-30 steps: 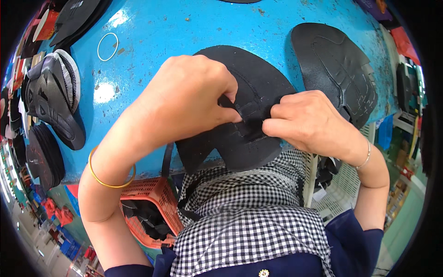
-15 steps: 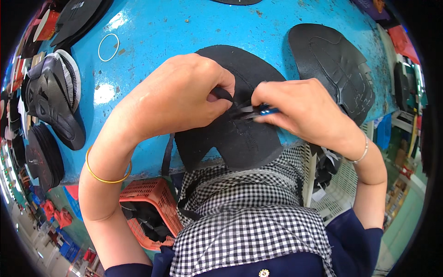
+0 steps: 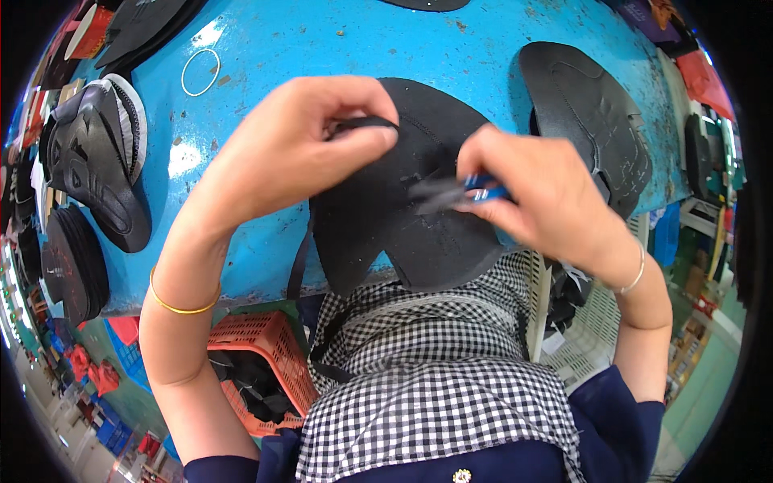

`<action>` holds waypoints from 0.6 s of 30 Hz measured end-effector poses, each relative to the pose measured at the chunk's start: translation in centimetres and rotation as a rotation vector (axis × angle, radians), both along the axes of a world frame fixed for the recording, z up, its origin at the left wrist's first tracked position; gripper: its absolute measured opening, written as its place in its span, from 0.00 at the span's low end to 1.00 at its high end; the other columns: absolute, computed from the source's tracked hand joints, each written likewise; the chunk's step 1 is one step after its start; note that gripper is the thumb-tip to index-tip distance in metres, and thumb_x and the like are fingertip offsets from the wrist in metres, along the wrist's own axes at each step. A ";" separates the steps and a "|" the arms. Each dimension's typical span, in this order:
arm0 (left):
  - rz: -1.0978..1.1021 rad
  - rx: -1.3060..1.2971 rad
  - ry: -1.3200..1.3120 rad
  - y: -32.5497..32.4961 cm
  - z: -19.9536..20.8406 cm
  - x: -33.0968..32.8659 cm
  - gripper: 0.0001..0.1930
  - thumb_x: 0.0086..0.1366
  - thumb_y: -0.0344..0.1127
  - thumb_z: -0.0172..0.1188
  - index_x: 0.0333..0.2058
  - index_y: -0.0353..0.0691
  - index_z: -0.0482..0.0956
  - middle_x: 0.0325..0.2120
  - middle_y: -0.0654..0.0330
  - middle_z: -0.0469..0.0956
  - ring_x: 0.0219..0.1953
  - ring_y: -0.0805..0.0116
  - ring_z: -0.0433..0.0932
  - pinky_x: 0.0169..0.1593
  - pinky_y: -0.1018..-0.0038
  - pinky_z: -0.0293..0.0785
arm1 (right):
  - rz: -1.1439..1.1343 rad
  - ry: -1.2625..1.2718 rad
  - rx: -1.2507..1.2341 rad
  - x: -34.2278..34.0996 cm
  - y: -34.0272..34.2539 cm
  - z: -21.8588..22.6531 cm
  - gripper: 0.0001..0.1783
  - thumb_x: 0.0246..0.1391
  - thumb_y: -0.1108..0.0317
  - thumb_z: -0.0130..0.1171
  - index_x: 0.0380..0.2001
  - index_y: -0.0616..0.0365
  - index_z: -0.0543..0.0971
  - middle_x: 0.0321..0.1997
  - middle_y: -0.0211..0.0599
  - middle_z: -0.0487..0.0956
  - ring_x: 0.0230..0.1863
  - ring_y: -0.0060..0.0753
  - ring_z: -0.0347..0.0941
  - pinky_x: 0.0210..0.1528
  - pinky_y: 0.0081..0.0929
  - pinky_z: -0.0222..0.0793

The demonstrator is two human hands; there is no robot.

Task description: The person assembles components of a black shoe by applying adhesive with a brush and trimming excess material with scissors.

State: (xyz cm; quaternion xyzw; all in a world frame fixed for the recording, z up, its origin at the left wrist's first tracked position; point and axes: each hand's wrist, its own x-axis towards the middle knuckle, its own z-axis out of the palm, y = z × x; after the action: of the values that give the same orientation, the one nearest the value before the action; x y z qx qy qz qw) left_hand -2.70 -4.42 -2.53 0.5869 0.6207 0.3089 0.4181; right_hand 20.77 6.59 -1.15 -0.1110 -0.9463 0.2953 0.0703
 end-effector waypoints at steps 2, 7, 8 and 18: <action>0.088 0.015 -0.170 -0.6 0.6 -0.7 0.06 0.67 0.34 0.60 0.35 0.38 0.79 0.19 0.74 0.68 0.21 0.86 0.64 0.24 0.80 0.58 | 0.130 0.094 0.265 0.1 -2.4 -0.5 0.11 0.51 0.67 0.61 0.36 0.58 0.74 0.37 0.38 0.81 0.22 0.32 0.75 0.23 0.27 0.70; 0.314 0.039 -0.252 -1.4 3.4 -1.6 0.07 0.68 0.35 0.60 0.39 0.38 0.80 0.17 0.78 0.64 0.17 0.91 0.53 0.21 0.84 0.41 | 0.118 -0.037 0.732 -0.1 -7.6 -1.9 0.18 0.49 0.67 0.57 0.42 0.67 0.78 0.43 0.56 0.83 0.14 0.17 0.65 0.12 0.18 0.61; 0.316 0.080 -0.229 -1.6 4.0 -1.9 0.08 0.68 0.35 0.60 0.39 0.38 0.81 0.17 0.77 0.64 0.17 0.91 0.54 0.21 0.85 0.41 | 0.111 -0.050 0.786 -0.4 -7.9 -2.1 0.16 0.49 0.68 0.58 0.40 0.66 0.78 0.42 0.55 0.83 0.13 0.16 0.64 0.12 0.18 0.60; 0.151 0.084 -0.165 -2.4 5.5 -0.4 0.06 0.65 0.29 0.63 0.39 0.35 0.80 0.21 0.68 0.76 0.20 0.86 0.68 0.24 0.87 0.58 | -0.346 0.180 0.564 6.9 1.6 0.0 0.25 0.50 0.78 0.59 0.54 0.56 0.78 0.48 0.47 0.79 0.47 0.45 0.77 0.47 0.37 0.74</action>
State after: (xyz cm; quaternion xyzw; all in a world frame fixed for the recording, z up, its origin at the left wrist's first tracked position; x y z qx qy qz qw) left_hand -3.14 -6.79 2.92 0.5281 0.6131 0.4126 0.4184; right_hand 27.67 8.17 -1.18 -0.2193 -0.9479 0.0141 0.2306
